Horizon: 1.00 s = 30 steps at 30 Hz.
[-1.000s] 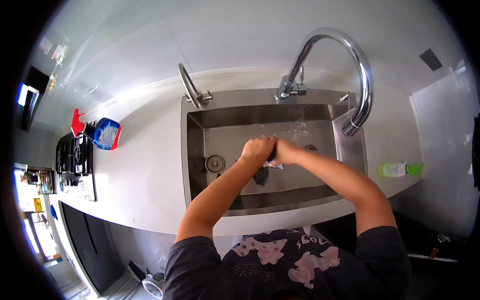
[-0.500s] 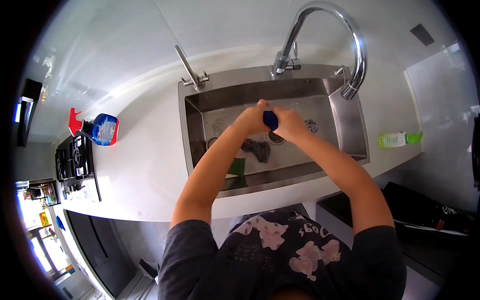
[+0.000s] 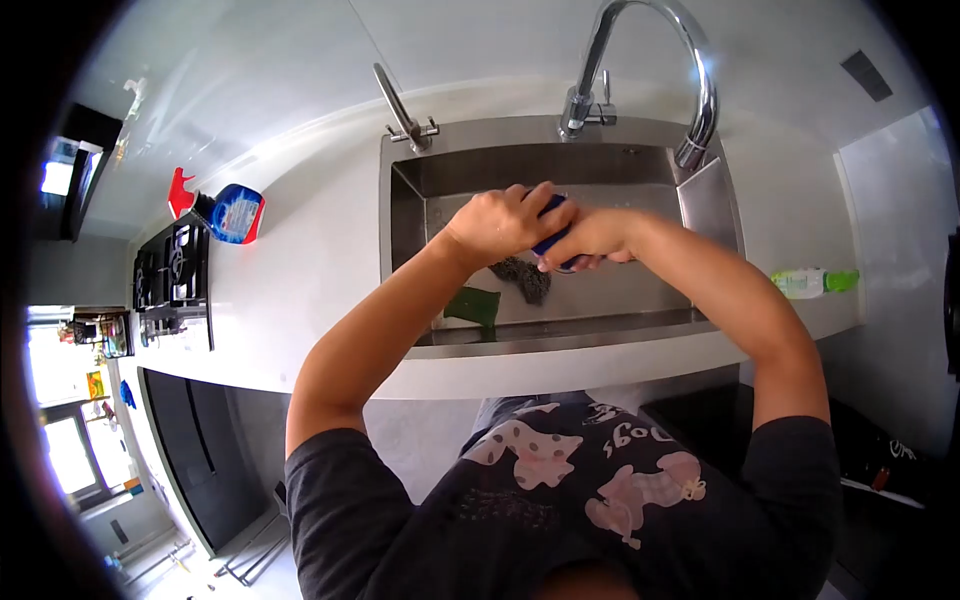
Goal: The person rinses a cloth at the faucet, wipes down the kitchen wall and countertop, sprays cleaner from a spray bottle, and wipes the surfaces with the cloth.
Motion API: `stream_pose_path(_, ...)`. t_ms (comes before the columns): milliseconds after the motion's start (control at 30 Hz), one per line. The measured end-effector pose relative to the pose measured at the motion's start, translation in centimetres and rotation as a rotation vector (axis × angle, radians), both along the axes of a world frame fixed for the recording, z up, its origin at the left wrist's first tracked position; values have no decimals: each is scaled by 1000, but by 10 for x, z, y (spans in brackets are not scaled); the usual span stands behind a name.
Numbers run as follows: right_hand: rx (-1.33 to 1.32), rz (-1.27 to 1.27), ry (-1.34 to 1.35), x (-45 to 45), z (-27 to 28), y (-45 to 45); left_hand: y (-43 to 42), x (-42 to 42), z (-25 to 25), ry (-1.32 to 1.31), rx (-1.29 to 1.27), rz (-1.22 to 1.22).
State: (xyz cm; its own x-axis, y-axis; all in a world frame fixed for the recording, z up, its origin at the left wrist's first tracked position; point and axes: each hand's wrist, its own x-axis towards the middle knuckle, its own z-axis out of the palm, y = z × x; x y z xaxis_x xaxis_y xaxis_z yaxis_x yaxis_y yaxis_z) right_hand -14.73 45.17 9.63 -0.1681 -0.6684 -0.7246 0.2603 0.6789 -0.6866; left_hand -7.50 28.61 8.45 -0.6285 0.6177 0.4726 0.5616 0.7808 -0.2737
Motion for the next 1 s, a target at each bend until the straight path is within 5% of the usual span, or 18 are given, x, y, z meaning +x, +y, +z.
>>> stream_pose_path(67, -32, -7, 161, 4, -8, -4, 4, 2, -14, -57, 9, 89)
stream_pose_path(167, -204, 3, 804, 4, -66, -10, 12, 3, -30, -356, 51, 378)
stream_pose_path(267, -105, 12, 976, 17, -81, -6, 22, 7, -55, -512, 78, 511)
stream_pose_path(467, -226, -43, 1097, 26, -117, 3, 37, 16, -79, -764, 289, 643)
stream_pose_path(867, -4, -57, 1223, 35, -79, 20, 46, 7, -61, -964, 521, 553)
stream_pose_path(1000, -531, -111, 1407, 45, -68, 37, 24, 30, -42, -1082, 660, 412)
